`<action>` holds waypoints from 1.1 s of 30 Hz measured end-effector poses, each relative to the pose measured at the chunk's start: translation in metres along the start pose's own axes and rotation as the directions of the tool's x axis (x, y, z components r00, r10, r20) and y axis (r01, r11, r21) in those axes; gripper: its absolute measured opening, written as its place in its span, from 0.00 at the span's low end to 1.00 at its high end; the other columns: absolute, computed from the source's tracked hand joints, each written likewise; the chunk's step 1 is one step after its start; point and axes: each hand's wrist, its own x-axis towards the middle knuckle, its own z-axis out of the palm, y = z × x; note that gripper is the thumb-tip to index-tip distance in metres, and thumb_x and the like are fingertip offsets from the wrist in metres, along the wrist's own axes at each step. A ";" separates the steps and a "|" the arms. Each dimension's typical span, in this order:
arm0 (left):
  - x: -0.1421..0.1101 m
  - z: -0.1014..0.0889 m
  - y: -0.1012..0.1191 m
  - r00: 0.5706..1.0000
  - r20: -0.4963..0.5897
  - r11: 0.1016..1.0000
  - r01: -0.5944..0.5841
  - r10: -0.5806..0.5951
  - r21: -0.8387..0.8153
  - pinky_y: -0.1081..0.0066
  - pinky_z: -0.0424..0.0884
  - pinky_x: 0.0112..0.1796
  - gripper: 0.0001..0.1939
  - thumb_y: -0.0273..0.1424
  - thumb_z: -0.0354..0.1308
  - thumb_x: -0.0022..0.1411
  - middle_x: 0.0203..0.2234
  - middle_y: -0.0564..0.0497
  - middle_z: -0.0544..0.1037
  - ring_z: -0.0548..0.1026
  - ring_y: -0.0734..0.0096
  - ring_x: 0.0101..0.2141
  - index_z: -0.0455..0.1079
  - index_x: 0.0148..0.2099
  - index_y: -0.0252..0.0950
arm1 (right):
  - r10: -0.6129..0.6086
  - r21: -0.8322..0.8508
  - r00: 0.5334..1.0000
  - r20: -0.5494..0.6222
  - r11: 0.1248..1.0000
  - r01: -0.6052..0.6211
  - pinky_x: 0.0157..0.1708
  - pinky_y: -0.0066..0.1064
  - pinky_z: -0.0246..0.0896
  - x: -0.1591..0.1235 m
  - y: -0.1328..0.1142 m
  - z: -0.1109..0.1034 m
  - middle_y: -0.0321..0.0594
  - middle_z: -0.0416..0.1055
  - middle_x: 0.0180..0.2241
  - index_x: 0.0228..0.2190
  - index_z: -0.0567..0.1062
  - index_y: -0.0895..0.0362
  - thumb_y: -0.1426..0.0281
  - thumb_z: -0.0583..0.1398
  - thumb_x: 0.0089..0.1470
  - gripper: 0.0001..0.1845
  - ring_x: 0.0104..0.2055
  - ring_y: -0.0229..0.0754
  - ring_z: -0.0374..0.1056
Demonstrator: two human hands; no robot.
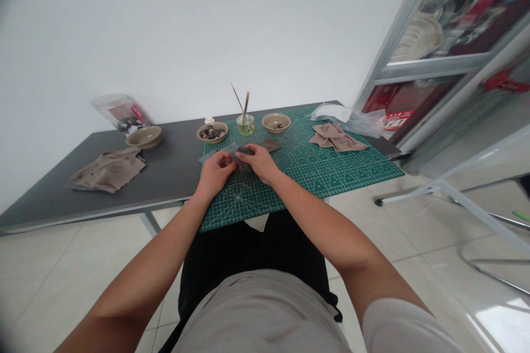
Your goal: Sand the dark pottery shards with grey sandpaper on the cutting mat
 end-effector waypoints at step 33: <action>-0.012 -0.004 0.014 1.000 -0.018 0.998 0.011 -0.009 0.068 0.71 0.64 0.30 0.05 0.29 0.60 0.54 0.22 0.56 0.76 0.70 0.72 0.25 0.70 0.27 0.38 | -0.001 -0.076 0.998 -0.060 0.997 -0.003 0.23 0.29 0.57 -0.005 -0.001 0.005 0.31 0.68 0.21 0.23 0.67 0.54 0.51 0.74 0.35 0.27 0.22 0.35 0.62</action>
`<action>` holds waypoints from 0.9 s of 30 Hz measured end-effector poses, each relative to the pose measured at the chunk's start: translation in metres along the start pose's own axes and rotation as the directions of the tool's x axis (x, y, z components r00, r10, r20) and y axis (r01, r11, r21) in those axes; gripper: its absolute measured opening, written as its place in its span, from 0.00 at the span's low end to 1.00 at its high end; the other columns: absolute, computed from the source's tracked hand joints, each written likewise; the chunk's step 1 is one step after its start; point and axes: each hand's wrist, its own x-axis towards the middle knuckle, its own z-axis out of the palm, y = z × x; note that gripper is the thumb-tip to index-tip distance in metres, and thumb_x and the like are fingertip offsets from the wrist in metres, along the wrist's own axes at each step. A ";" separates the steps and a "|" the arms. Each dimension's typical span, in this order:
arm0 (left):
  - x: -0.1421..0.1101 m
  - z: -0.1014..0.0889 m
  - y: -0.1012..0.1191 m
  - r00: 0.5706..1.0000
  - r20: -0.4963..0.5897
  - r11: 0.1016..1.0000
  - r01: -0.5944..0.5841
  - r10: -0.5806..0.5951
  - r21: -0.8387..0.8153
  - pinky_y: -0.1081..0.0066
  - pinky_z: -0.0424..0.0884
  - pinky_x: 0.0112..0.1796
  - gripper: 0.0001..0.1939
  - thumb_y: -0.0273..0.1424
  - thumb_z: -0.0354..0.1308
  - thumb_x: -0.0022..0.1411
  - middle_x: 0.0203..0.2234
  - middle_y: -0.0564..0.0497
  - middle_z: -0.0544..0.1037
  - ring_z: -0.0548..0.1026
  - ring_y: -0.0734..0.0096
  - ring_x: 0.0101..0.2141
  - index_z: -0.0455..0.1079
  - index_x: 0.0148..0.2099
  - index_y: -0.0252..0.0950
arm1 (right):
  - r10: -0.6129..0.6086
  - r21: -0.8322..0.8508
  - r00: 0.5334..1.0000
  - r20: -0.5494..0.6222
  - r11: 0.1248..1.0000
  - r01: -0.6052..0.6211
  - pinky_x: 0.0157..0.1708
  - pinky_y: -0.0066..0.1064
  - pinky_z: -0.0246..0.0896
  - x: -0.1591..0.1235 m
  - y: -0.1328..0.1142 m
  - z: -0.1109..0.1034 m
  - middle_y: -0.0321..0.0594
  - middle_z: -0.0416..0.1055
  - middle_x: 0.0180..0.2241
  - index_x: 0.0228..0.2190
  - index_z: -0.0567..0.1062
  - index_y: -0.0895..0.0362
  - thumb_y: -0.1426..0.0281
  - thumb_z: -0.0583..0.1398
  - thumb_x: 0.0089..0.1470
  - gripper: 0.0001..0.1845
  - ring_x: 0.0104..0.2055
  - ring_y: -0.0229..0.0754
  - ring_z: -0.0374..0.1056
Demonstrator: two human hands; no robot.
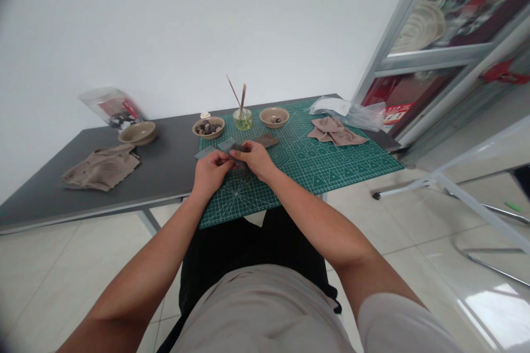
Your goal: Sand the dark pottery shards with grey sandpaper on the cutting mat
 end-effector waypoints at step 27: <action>-0.003 0.001 -0.002 0.998 -0.005 0.995 -0.054 0.055 0.079 0.70 0.66 0.33 0.04 0.30 0.60 0.57 0.24 0.54 0.77 0.72 0.70 0.28 0.71 0.29 0.38 | 0.018 -0.032 0.998 0.058 0.999 -0.016 0.24 0.29 0.54 -0.004 -0.001 -0.004 0.34 0.69 0.21 0.23 0.75 0.57 0.51 0.72 0.39 0.23 0.23 0.36 0.61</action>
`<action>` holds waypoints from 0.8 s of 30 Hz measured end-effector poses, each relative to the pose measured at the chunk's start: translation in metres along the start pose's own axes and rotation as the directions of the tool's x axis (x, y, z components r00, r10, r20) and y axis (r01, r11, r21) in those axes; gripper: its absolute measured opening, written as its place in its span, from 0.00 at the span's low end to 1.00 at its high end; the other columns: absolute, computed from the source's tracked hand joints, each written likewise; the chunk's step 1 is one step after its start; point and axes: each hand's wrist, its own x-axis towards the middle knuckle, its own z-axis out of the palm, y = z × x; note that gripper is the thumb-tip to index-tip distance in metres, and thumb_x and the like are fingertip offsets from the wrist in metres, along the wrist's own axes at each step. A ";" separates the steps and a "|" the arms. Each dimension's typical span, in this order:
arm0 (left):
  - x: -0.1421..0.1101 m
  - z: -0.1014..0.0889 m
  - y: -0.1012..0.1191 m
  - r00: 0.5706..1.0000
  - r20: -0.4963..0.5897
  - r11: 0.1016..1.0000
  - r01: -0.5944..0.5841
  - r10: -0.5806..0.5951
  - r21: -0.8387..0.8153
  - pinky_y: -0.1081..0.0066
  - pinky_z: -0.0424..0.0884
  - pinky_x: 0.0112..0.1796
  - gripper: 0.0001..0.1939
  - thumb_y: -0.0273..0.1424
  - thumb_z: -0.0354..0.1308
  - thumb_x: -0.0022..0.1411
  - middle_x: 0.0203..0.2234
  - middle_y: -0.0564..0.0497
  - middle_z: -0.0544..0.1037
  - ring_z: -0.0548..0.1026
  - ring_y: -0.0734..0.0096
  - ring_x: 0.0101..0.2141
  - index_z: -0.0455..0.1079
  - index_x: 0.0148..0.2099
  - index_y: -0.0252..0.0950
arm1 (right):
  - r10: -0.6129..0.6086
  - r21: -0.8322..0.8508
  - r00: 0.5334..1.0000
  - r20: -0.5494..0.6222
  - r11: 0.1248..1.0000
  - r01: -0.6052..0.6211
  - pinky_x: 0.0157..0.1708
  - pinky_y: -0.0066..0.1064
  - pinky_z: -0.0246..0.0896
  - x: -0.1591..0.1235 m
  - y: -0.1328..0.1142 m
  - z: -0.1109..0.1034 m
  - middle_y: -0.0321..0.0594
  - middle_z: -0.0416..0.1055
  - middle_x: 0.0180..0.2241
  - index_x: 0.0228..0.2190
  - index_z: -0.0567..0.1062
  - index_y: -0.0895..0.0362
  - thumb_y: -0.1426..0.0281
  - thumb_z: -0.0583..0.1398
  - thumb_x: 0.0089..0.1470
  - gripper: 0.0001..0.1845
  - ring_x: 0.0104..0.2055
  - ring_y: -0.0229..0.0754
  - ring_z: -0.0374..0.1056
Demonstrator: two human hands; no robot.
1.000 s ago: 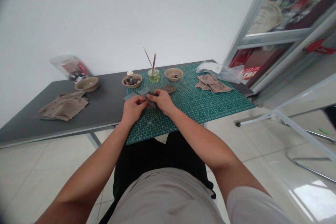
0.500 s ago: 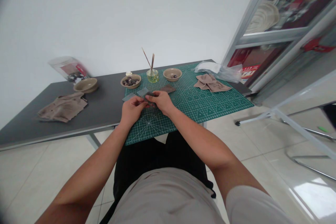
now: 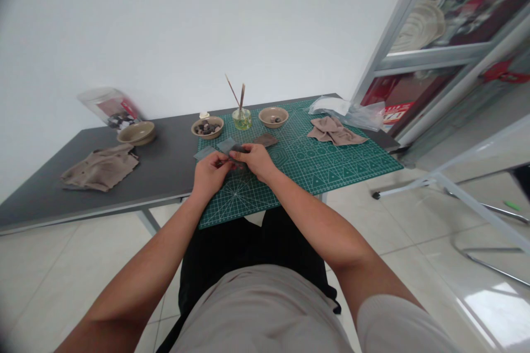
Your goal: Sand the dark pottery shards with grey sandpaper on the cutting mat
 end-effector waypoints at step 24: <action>0.002 0.002 -0.006 0.995 0.034 0.972 0.100 -0.094 -0.212 0.71 0.67 0.32 0.05 0.32 0.62 0.54 0.23 0.55 0.77 0.74 0.71 0.27 0.69 0.29 0.38 | -0.049 -0.026 0.999 -0.020 0.998 0.049 0.28 0.30 0.57 0.000 0.006 -0.002 0.34 0.70 0.25 0.26 0.75 0.57 0.53 0.71 0.40 0.21 0.27 0.37 0.62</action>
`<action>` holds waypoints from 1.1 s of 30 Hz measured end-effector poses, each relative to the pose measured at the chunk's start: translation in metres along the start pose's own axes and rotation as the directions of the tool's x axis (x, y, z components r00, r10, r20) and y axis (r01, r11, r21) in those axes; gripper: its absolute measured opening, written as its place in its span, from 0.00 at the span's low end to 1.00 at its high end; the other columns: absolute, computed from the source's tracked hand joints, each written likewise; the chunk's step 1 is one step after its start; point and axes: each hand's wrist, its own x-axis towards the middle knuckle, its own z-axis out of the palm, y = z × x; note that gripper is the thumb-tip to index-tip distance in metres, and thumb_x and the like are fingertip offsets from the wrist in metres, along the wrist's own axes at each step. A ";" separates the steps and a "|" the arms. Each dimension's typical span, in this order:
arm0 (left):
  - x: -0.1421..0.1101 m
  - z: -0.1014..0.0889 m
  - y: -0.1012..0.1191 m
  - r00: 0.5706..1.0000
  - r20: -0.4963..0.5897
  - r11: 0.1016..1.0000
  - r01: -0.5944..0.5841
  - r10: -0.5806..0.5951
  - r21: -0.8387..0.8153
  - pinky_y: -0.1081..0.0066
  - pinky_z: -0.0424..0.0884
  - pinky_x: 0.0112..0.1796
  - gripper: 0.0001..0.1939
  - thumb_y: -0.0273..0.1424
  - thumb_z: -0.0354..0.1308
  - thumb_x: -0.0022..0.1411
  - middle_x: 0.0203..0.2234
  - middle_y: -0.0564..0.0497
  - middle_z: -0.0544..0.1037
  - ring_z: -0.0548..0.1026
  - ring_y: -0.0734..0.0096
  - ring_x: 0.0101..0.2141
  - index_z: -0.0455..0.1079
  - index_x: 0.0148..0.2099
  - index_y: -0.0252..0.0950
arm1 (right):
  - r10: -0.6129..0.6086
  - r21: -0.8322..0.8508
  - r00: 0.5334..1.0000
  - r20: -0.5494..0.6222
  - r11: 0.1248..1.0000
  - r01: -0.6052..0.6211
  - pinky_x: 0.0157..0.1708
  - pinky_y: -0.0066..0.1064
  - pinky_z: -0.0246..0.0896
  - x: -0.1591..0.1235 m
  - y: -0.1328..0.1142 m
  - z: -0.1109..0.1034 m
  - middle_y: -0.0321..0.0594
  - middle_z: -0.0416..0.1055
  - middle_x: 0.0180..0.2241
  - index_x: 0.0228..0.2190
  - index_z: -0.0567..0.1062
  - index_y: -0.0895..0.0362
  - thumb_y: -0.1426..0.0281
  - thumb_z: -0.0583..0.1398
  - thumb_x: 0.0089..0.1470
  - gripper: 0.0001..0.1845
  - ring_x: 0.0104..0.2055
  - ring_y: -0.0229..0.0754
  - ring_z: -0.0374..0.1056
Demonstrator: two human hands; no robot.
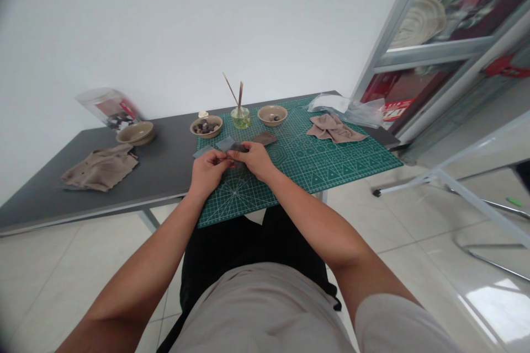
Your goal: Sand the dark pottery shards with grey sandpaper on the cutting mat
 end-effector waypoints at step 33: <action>-0.003 -0.001 0.007 0.987 -0.045 0.949 -0.136 0.155 0.285 0.72 0.61 0.29 0.05 0.28 0.60 0.53 0.20 0.56 0.72 0.67 0.73 0.25 0.70 0.26 0.36 | -0.043 -0.112 0.987 0.153 0.992 0.061 0.43 0.34 0.64 0.007 0.005 -0.001 0.37 0.78 0.33 0.33 0.80 0.57 0.59 0.72 0.43 0.18 0.37 0.40 0.72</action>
